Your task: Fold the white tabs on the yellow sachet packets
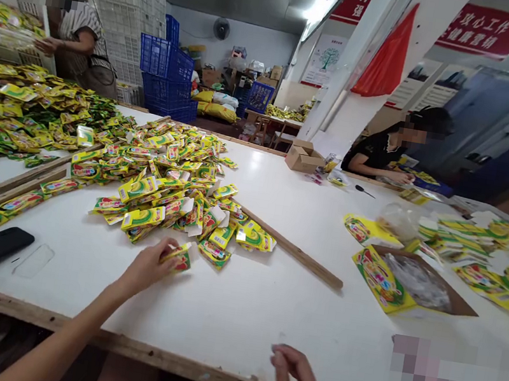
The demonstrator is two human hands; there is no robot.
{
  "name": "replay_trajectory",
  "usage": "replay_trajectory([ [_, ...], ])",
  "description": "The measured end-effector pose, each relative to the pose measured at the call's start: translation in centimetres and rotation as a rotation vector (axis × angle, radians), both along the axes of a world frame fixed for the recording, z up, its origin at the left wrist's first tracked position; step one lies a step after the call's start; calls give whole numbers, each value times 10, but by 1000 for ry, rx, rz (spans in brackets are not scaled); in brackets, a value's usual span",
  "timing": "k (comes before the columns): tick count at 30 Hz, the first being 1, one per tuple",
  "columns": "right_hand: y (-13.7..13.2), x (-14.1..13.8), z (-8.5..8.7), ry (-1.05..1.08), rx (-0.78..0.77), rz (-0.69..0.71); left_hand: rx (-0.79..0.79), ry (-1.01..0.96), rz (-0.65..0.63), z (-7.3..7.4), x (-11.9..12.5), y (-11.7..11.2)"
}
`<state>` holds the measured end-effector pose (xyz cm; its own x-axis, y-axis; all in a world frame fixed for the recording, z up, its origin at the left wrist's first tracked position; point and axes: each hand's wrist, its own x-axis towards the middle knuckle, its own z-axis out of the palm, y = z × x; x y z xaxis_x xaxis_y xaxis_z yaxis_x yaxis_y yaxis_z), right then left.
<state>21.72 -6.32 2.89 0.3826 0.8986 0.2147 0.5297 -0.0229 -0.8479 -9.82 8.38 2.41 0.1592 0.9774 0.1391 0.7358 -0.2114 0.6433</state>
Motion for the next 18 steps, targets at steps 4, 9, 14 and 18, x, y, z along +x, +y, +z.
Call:
replay_trajectory([
  [4,24,-49,-13,191,43,227,-193,-727,-90,-9,40,-56],
  [9,39,-78,-26,415,55,369,-341,-943,-188,-18,73,-90],
  [14,42,-76,-35,452,29,409,-374,-892,-237,-18,69,-89],
  [18,47,-74,-33,376,7,452,-348,-808,-224,-18,65,-89],
])
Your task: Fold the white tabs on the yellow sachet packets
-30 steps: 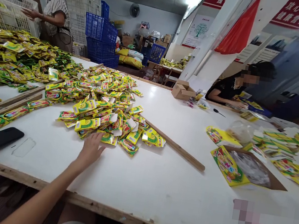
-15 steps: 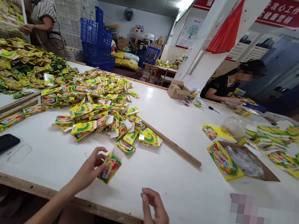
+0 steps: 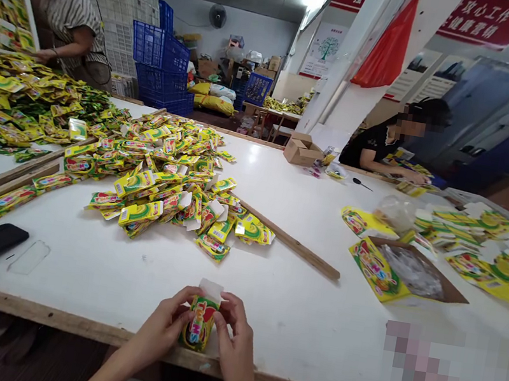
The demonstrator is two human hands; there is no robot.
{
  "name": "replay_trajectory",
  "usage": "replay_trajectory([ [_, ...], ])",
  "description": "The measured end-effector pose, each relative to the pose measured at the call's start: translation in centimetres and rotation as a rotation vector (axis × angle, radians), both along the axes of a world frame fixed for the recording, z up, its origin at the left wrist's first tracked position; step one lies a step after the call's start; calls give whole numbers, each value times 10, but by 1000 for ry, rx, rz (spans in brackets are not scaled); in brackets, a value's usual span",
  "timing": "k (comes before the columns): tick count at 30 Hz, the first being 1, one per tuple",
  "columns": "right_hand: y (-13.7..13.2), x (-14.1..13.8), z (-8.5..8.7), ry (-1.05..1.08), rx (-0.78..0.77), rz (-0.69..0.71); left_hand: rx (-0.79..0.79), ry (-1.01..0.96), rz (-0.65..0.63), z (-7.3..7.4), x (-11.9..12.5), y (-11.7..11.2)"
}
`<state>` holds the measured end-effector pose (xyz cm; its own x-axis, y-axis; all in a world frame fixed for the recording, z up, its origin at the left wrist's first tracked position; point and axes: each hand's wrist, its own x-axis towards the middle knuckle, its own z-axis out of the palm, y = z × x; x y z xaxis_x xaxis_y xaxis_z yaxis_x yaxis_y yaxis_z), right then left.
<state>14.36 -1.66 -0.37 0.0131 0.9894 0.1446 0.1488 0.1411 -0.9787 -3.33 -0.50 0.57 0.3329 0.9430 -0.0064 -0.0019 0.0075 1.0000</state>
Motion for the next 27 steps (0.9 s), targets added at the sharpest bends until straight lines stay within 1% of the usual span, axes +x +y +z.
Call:
replay_trajectory([
  [2,4,-1,4,-66,2,44,9,25,7,0,0,0],
  [5,10,-5,9,-146,45,78,47,28,55,1,3,2],
  [8,12,-11,7,-129,98,41,112,9,118,-1,7,5],
  [12,11,-13,0,-7,76,-58,125,-37,167,-3,12,6],
  [15,9,-12,2,-44,86,-34,186,57,167,-2,12,4],
  [18,7,-12,9,-103,126,2,222,136,196,4,12,2],
  [21,6,-14,16,-106,136,-11,218,137,228,9,12,2],
  [27,9,-18,27,-119,65,-82,124,120,285,13,18,5],
])
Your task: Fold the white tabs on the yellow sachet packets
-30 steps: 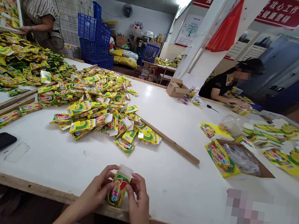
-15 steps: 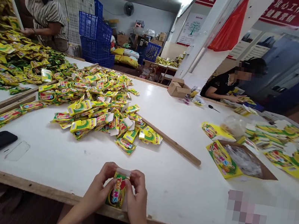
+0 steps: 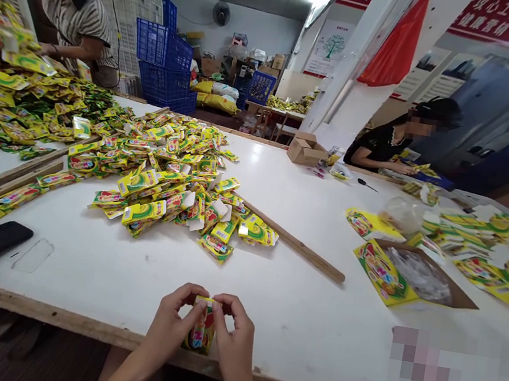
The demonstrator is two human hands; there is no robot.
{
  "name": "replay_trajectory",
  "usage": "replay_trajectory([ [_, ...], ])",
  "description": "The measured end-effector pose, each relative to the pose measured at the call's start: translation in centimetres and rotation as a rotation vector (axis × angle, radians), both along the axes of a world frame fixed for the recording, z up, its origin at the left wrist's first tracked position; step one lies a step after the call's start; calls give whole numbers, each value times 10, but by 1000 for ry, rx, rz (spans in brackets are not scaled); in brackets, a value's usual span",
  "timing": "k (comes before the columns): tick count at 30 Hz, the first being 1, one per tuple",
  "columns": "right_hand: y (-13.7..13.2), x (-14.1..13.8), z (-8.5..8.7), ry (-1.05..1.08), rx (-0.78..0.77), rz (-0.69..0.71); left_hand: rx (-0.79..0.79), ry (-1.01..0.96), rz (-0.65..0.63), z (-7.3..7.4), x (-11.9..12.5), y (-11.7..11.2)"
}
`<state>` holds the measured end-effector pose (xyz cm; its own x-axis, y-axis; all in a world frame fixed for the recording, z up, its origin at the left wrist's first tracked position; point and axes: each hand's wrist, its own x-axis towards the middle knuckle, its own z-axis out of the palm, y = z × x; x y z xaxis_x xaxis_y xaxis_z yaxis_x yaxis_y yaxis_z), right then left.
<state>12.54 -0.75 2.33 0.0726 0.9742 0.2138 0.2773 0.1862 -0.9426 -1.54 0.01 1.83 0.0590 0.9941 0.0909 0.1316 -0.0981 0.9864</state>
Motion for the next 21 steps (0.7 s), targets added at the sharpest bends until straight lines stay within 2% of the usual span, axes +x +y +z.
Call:
replay_trajectory([
  [4,4,1,4,2,-16,-7,-25,-5,16,0,2,4],
  [7,0,4,0,27,-25,26,-36,-45,-7,-5,-1,3],
  [12,-7,-1,-12,91,-20,83,61,-31,-78,-11,-6,-6],
  [15,-12,4,-10,41,18,37,116,36,-117,-7,-8,-5],
  [17,-22,28,-5,-45,52,-68,171,137,-92,-3,-19,8],
  [18,-30,49,-2,-105,57,-157,201,212,-52,-1,-29,18],
  [20,-51,105,4,-252,16,-374,263,413,92,1,-58,48],
  [21,-62,138,7,-332,-6,-526,285,529,170,3,-75,66],
])
